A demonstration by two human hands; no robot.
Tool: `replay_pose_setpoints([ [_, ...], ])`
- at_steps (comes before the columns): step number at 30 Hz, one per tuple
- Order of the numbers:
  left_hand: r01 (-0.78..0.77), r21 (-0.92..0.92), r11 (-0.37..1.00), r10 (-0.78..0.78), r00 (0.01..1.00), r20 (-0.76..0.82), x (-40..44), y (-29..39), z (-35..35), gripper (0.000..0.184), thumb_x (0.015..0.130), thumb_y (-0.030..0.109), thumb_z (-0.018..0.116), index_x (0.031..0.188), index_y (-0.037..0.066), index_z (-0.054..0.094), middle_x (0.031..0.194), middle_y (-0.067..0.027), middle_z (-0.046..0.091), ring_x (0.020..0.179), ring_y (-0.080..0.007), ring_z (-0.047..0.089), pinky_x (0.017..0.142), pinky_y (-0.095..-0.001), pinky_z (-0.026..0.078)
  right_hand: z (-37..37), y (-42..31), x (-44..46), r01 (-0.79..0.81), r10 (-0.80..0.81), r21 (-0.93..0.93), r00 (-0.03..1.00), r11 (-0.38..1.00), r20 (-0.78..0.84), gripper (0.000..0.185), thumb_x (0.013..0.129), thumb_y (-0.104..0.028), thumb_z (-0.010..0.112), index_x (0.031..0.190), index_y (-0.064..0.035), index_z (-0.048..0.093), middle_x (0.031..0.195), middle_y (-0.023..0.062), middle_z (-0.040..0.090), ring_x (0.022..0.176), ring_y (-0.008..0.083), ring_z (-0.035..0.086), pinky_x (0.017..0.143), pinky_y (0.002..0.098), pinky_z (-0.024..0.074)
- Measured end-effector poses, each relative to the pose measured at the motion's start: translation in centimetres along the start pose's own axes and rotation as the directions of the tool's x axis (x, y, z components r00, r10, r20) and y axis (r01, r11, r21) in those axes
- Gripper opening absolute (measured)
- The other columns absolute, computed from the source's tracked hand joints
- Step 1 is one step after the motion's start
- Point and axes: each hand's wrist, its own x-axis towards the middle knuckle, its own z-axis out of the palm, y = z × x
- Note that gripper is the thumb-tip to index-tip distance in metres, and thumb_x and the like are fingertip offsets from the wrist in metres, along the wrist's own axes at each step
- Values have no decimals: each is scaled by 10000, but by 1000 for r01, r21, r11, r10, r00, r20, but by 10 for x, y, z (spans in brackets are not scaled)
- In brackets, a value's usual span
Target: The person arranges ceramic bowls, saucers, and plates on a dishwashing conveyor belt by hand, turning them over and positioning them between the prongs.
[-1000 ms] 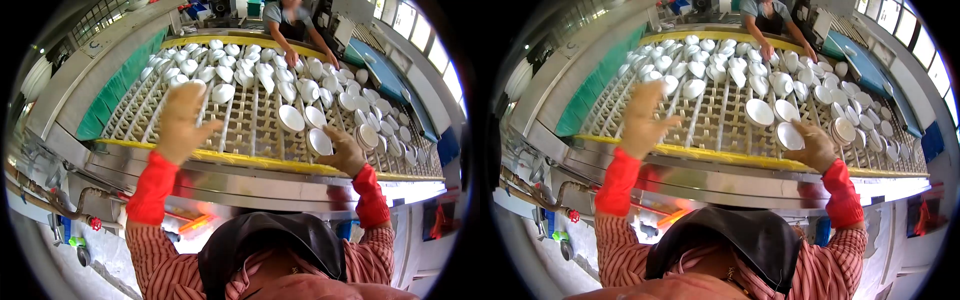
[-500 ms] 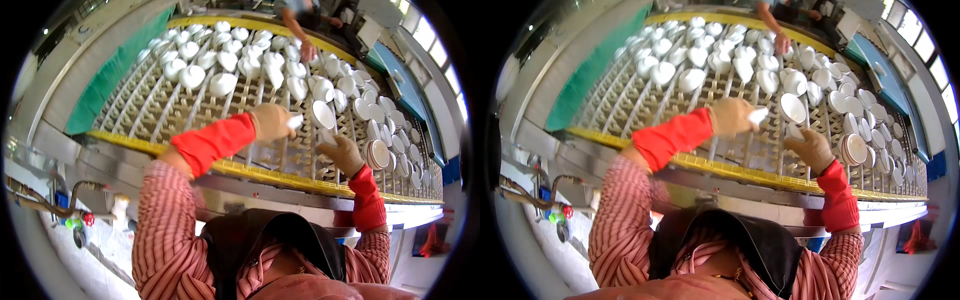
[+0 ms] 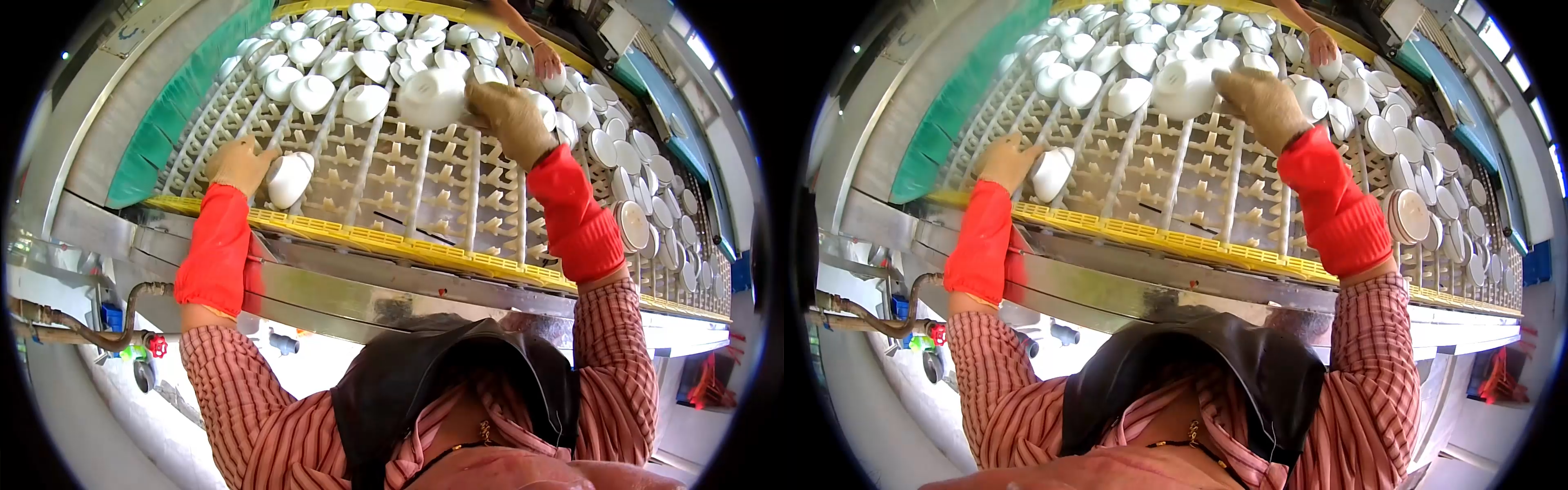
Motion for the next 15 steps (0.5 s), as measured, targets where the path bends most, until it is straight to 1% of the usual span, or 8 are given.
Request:
replay_pose_setpoints([
  [2, -153, -56, 987, 136, 962, -237, -2, 4, 7, 482, 991, 499, 700, 1204, 72, 768, 1064, -214, 798, 1011, -424, 752, 828, -522, 586, -8, -20, -22, -366, 366, -9, 929, 930, 51, 523, 995, -386, 792, 1379, -56, 663, 1100, 221, 800, 1022, 345, 796, 830, 451, 645],
  [5, -370, -180, 911, 274, 871, -407, -9, 53, -9, 474, 969, 474, 752, 1196, 58, 761, 1003, -210, 789, 940, -442, 744, 781, -534, 578, -26, -22, -63, -493, 544, -343, 837, 799, 63, 704, 911, -494, 829, 1371, 13, 662, 1103, 247, 801, 1054, 414, 790, 897, 511, 628],
  [6, -425, -252, 869, 336, 883, -329, -9, 72, -18, 508, 961, 475, 768, 1245, 54, 754, 1014, -216, 792, 945, -440, 751, 794, -533, 584, -29, -13, -77, -491, 594, -430, 792, 758, 143, 688, 916, -494, 821, 1350, 25, 695, 1065, 257, 801, 1019, 409, 794, 898, 485, 629],
  [8, -524, -272, 807, 439, 840, -318, -5, 103, -10, 561, 951, 492, 781, 1311, 62, 749, 1064, -221, 801, 1012, -432, 758, 858, -517, 594, -20, 18, -120, -564, 633, -318, 752, 762, 185, 645, 902, -493, 826, 1257, 38, 743, 1043, 251, 803, 997, 398, 796, 900, 473, 629],
  [11, -591, -308, 745, 526, 806, -273, -6, 141, -2, 527, 970, 415, 795, 1360, 67, 738, 1134, -245, 785, 1087, -438, 738, 911, -498, 576, -51, 15, -122, -784, 799, -155, 582, 601, 153, 582, 919, -499, 798, 1188, 17, 784, 1038, 222, 810, 986, 383, 795, 918, 465, 625],
  [12, -573, -328, 751, 528, 820, -222, -2, 150, 1, 548, 968, 455, 781, 1354, 68, 744, 1144, -241, 790, 1104, -436, 741, 927, -500, 580, -50, 22, -120, -873, 871, -62, 475, 485, 121, 515, 900, -336, 853, 1301, -28, 756, 1086, 217, 804, 1006, 405, 785, 918, 487, 624],
  [13, -551, -346, 759, 526, 833, -173, 6, 160, 5, 571, 967, 495, 767, 1347, 68, 751, 1154, -237, 795, 1120, -433, 743, 943, -502, 584, -56, 25, -126, -614, 654, -248, 744, 749, 135, 549, 874, -232, 875, 1365, -41, 721, 1140, 217, 796, 1059, 415, 769, 930, 484, 625],
  [15, -559, -340, 756, 553, 824, -124, 33, 178, 18, 608, 991, 553, 710, 1349, 63, 754, 1177, -234, 799, 1130, -436, 746, 982, -508, 580, -61, 27, -132, -279, 327, -298, 937, 913, 125, 716, 805, -52, 906, 1474, -62, 651, 1247, 224, 770, 1166, 435, 730, 960, 477, 625],
])
